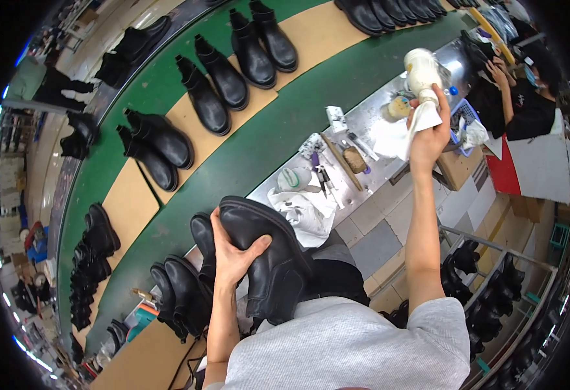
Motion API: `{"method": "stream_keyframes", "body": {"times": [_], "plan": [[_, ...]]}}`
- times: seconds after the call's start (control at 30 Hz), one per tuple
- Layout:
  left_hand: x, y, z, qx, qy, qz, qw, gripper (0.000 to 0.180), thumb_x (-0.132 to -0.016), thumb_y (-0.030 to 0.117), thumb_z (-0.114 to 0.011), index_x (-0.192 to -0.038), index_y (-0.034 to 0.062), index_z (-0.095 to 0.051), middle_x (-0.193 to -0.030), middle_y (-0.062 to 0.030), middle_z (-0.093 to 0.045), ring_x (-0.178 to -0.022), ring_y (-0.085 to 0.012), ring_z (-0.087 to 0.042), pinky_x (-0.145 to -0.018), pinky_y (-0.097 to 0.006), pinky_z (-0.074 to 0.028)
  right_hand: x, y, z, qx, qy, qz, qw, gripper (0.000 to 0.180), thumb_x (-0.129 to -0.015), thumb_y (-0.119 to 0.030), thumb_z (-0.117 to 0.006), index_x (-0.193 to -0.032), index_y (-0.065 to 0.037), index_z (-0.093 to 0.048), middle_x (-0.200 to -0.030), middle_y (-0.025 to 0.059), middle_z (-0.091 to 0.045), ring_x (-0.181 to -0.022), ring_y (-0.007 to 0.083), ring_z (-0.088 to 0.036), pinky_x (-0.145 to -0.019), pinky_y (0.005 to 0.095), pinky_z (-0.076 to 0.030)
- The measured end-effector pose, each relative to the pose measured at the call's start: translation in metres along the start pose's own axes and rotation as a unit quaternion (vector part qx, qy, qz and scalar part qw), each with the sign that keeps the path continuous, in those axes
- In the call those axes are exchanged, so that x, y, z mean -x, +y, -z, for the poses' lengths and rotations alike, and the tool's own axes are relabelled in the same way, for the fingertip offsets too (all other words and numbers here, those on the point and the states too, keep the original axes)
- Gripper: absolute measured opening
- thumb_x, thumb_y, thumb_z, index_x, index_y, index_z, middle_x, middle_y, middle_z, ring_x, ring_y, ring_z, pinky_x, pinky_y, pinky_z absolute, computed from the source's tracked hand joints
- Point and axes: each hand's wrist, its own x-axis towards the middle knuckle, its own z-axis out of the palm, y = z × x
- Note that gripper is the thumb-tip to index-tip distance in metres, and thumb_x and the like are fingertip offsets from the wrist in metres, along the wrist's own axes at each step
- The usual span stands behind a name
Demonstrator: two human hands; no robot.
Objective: Cleaning and inspecting black leather boots on a conveyor belt.
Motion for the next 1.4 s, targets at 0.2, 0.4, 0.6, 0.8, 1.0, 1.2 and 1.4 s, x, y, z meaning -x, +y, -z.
{"method": "stream_keyframes", "body": {"times": [0.2,0.4,0.6,0.8,1.0,1.2,1.4], "plan": [[-0.001,-0.01,0.014,-0.096,0.013,-0.019,0.995,0.097,-0.061,0.02,-0.086,-0.132,-0.0035,-0.023,-0.115,-0.0151,-0.048,-0.106,-0.0213,-0.049,-0.095,-0.031,-0.039,0.003,0.06,0.008,-0.041,-0.051,-0.228,0.971,0.03,-0.094,-0.013,-0.046,-0.123,-0.008,-0.055,-0.081,0.0055,-0.065,-0.056,0.006,-0.052,-0.048,0.0197,-0.043],[-0.001,-0.006,0.014,0.034,-0.019,-0.005,0.999,0.09,-0.064,0.014,-0.083,-0.128,-0.003,-0.024,-0.113,-0.0131,-0.048,-0.104,-0.0183,-0.051,-0.094,-0.03,-0.041,-0.012,0.115,0.02,0.386,-0.149,-0.18,0.892,0.038,-0.09,-0.027,-0.046,-0.1,0.004,-0.065,-0.071,0.0184,-0.066,-0.061,0.0227,-0.063,-0.056,0.0368,-0.046],[-0.002,-0.008,0.018,0.035,-0.018,-0.002,0.999,0.091,-0.063,0.016,-0.084,-0.128,-0.0035,-0.024,-0.114,-0.0139,-0.047,-0.107,-0.0187,-0.049,-0.095,-0.031,-0.039,0.017,0.039,0.007,0.198,-0.202,-0.169,0.944,0.019,-0.084,-0.008,-0.051,-0.094,0.001,-0.065,-0.071,0.0037,-0.064,-0.057,0.009,-0.058,-0.052,0.0226,-0.043],[-0.003,-0.005,0.015,-0.011,-0.014,-0.011,1.0,0.091,-0.062,0.018,-0.084,-0.127,-0.0037,-0.024,-0.114,-0.0152,-0.048,-0.106,-0.0207,-0.05,-0.095,-0.032,-0.04,0.088,-0.057,-0.095,-0.089,-0.503,-0.247,0.823,0.043,-0.076,0.012,-0.042,-0.109,-0.002,-0.066,-0.096,0.0098,-0.069,-0.069,0.0068,-0.059,-0.058,0.0196,-0.046],[-0.002,0.01,0.011,-0.079,-0.007,-0.056,0.995,0.09,-0.059,0.018,-0.084,-0.125,-0.0038,-0.025,-0.111,-0.0183,-0.051,-0.104,-0.024,-0.053,-0.093,-0.034,-0.042,0.107,-0.068,-0.143,-0.03,-0.567,-0.311,0.762,0.058,-0.063,0.012,-0.05,-0.121,0.001,-0.046,-0.12,0.0117,-0.051,-0.065,0.0079,-0.061,-0.051,0.0182,-0.046],[0.002,0.008,0.016,-0.093,0.009,-0.051,0.994,0.086,-0.061,0.014,-0.082,-0.123,-0.0046,-0.026,-0.111,-0.0183,-0.05,-0.104,-0.025,-0.052,-0.093,-0.035,-0.042,0.114,-0.056,-0.136,-0.068,-0.604,-0.348,0.714,0.066,-0.062,0.01,-0.051,-0.127,0.0,-0.044,-0.095,0.0077,-0.057,-0.059,0.0067,-0.056,-0.051,0.0195,-0.045],[0.003,0.0,0.023,-0.095,0.018,-0.054,0.994,0.087,-0.06,0.014,-0.082,-0.124,-0.0049,-0.026,-0.114,-0.0187,-0.048,-0.107,-0.0246,-0.051,-0.094,-0.034,-0.041,0.113,-0.055,-0.148,-0.102,-0.597,-0.372,0.704,0.07,-0.064,0.011,-0.051,-0.132,-0.002,-0.043,-0.09,0.0036,-0.057,-0.062,0.0059,-0.056,-0.053,0.0178,-0.044]]}}
